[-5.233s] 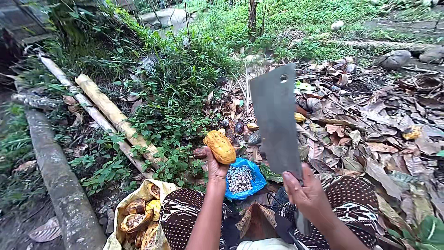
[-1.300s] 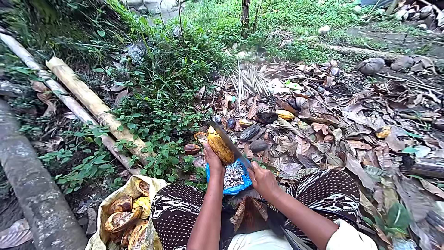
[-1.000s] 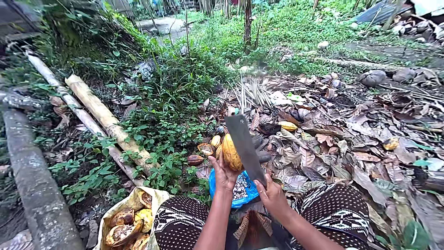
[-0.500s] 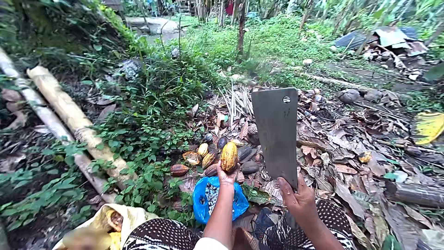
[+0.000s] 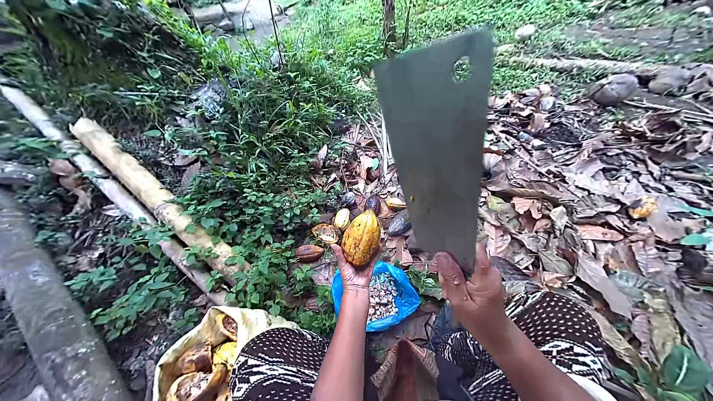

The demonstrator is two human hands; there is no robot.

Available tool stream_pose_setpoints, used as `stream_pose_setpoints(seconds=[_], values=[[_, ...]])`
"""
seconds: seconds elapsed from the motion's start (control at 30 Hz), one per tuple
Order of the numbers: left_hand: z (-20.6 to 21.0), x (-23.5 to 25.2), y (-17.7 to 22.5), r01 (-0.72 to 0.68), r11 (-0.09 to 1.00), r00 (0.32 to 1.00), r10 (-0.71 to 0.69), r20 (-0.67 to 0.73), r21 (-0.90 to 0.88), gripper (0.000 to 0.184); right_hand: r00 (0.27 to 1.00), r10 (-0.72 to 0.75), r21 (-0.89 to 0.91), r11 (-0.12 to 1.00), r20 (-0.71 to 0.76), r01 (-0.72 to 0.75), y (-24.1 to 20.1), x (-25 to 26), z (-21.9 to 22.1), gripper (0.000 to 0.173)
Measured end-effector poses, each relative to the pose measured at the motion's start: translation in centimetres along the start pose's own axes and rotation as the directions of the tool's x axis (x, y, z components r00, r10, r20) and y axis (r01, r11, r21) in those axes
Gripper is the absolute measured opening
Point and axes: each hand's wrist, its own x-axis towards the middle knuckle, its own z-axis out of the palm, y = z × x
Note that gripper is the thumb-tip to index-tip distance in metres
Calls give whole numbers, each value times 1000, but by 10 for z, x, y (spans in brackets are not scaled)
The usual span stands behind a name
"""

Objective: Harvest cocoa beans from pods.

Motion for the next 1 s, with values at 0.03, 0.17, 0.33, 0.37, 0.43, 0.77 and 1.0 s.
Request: stream_pose_setpoints(seconds=[0.03, 0.17, 0.33, 0.37, 0.43, 0.77, 1.0], values=[[0, -5, 3, -6, 1000, 1000, 6, 13, 3, 84, 1000, -1, -14, 1000, 9, 1, -5, 1, 0, 36], [10, -28, 8, -13, 986, 997, 1, 75, 164, 86, 734, 458, -350, 883, 501, -312, -5, -10, 2, 41], [13, -39, 6, -15, 971, 1000, 8, 30, 237, 85, 694, 508, -432, 849, 510, -303, -7, -27, 5, 41], [21, -44, 3, -16, 969, 999, 24, -27, 248, 82, 731, 480, -435, 858, 485, -275, -10, -32, 6, 40], [39, -52, 0, -8, 972, 986, 47, -160, 236, 76, 802, 405, -431, 878, 439, -208, -12, -44, 11, 37], [38, -60, 20, -97, 968, 975, 139, -175, 231, 74, 905, 182, -371, 928, 385, -29, -18, -94, 0, 29], [35, -63, 14, -274, 927, 960, 280, 14, 254, 56, 846, 297, -318, 934, 444, -161, -30, -81, -23, 38]])
